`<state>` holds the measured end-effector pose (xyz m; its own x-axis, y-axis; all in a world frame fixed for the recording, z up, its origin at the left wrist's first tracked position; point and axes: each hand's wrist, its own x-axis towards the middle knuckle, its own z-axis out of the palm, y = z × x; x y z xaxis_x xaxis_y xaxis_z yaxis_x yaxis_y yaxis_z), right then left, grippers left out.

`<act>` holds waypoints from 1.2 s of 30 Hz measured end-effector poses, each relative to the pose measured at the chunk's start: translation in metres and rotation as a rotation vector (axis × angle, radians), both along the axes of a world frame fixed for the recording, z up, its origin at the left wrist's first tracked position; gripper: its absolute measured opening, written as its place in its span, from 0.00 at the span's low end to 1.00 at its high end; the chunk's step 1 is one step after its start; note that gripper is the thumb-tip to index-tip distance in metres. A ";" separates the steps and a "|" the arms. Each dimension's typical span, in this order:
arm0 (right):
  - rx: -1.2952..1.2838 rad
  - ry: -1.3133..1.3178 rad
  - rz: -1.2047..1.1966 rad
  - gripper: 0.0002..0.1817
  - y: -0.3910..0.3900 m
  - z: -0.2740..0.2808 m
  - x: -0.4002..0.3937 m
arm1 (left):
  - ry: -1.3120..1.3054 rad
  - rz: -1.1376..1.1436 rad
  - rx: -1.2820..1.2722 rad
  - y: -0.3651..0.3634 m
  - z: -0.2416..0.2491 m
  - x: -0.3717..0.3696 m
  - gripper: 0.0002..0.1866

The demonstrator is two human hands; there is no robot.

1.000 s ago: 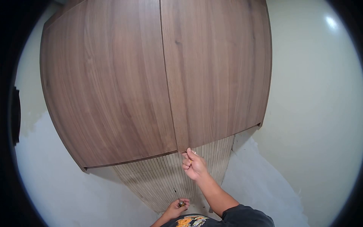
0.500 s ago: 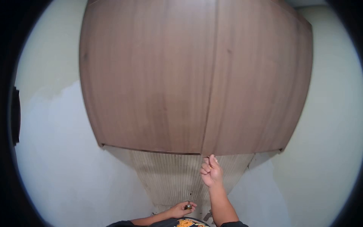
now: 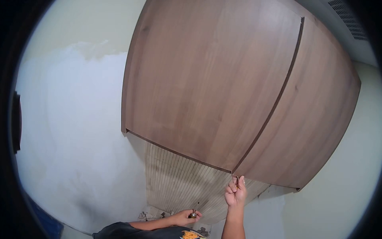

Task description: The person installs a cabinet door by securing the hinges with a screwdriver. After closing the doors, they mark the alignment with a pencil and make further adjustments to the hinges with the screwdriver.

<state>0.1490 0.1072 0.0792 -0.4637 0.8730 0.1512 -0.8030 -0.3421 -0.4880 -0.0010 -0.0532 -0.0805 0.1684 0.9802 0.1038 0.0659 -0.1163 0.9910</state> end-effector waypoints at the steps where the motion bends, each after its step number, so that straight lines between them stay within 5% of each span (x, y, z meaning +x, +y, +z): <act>1: 0.002 -0.008 -0.015 0.11 -0.001 0.001 0.001 | -0.017 0.011 -0.018 0.001 -0.002 -0.001 0.16; 11: 0.007 -0.059 -0.092 0.05 -0.003 -0.003 0.000 | -0.123 -0.068 -0.095 0.011 -0.018 -0.005 0.15; 36: -0.015 -0.039 -0.127 0.09 -0.003 -0.007 -0.005 | -0.126 -0.214 -0.200 0.015 -0.025 0.013 0.17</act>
<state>0.1437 0.1040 0.0724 -0.3546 0.9271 0.1218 -0.8209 -0.2463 -0.5152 0.0125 -0.0387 -0.1051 0.3710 0.9270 -0.0546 -0.0640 0.0842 0.9944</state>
